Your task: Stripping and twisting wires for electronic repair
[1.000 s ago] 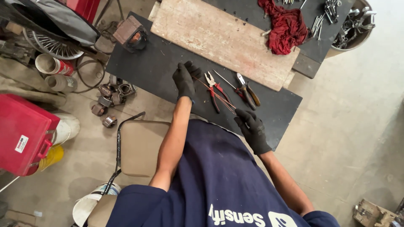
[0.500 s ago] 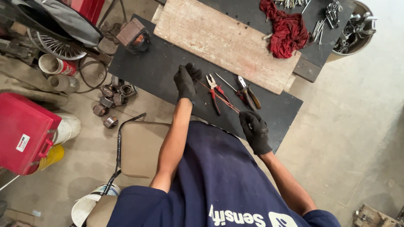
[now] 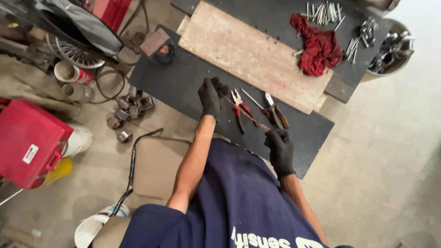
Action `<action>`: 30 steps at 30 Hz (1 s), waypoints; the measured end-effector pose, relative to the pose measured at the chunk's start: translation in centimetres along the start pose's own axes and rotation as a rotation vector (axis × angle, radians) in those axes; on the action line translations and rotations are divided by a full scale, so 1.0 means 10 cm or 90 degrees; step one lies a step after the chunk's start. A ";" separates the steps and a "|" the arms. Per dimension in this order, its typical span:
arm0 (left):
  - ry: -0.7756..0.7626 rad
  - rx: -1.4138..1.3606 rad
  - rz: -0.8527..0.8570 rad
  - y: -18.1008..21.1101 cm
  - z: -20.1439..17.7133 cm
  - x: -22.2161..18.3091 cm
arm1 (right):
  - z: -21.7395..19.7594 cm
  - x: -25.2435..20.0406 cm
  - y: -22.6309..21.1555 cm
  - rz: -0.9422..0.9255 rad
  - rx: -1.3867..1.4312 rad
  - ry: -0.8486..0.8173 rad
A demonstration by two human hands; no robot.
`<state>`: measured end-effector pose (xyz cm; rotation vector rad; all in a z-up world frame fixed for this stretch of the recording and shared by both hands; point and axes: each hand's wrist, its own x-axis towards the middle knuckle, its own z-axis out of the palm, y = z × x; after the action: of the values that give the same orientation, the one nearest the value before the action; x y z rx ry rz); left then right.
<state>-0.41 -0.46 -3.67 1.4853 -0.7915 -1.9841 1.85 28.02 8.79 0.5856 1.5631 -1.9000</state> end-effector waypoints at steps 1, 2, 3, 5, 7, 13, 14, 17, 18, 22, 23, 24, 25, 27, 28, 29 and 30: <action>-0.012 0.002 0.009 0.00 0.01 0.02 | -0.06 0.11 0.07 -0.077 -0.052 -0.016; -0.015 0.006 0.012 -0.05 -0.07 -0.01 | -0.15 0.16 0.18 -0.145 -0.107 -0.031; -0.012 0.004 0.012 -0.06 -0.04 -0.04 | -0.21 0.22 0.20 -0.144 -0.110 -0.033; -0.007 -0.005 0.016 -0.02 0.00 -0.06 | -0.26 0.34 0.29 -0.071 -0.001 -0.087; -0.010 -0.022 0.021 -0.18 0.05 0.13 | -0.59 0.71 0.57 0.117 0.108 -0.125; -0.027 -0.154 0.024 -0.40 -0.03 0.26 | -0.62 0.50 0.68 0.255 0.134 -0.161; -0.083 -0.203 0.027 -0.50 -0.05 0.35 | -0.56 0.32 0.66 0.149 0.112 -0.165; -0.075 -0.201 0.027 -0.30 0.05 0.11 | -0.25 -0.02 0.35 -0.141 -0.236 -0.096; -0.064 -0.210 0.034 -0.36 0.07 0.13 | -0.24 -0.09 0.30 -0.139 -0.244 -0.108; -0.058 -0.259 0.014 -0.26 0.16 0.08 | -0.11 -0.27 0.14 -0.372 -0.469 -0.124; -0.051 -0.238 0.005 -0.20 0.16 0.00 | -0.10 -0.32 0.10 -0.421 -0.526 -0.117; -0.037 -0.248 0.013 -0.17 0.15 -0.07 | -0.19 -0.27 0.13 -0.421 -0.532 -0.136; -0.050 -0.264 0.012 -0.14 0.14 -0.14 | -0.27 -0.20 0.16 -0.570 -0.605 -0.139; -0.054 -0.288 0.021 -0.18 0.19 -0.08 | -0.29 -0.12 0.21 -0.729 -0.669 -0.160; -0.047 -0.288 0.018 -0.28 0.21 0.02 | -0.27 -0.13 0.23 -0.817 -0.659 -0.137; -0.041 -0.290 0.015 -0.37 0.23 0.12 | -0.24 -0.14 0.25 -0.905 -0.643 -0.113; -0.030 -0.300 0.021 -0.22 0.18 -0.03 | -0.22 -0.12 0.22 -0.908 -0.645 -0.131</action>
<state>-2.19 1.48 -4.67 1.1445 -0.3263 -2.0086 4.19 30.11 7.55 -1.4337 2.7075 -1.3577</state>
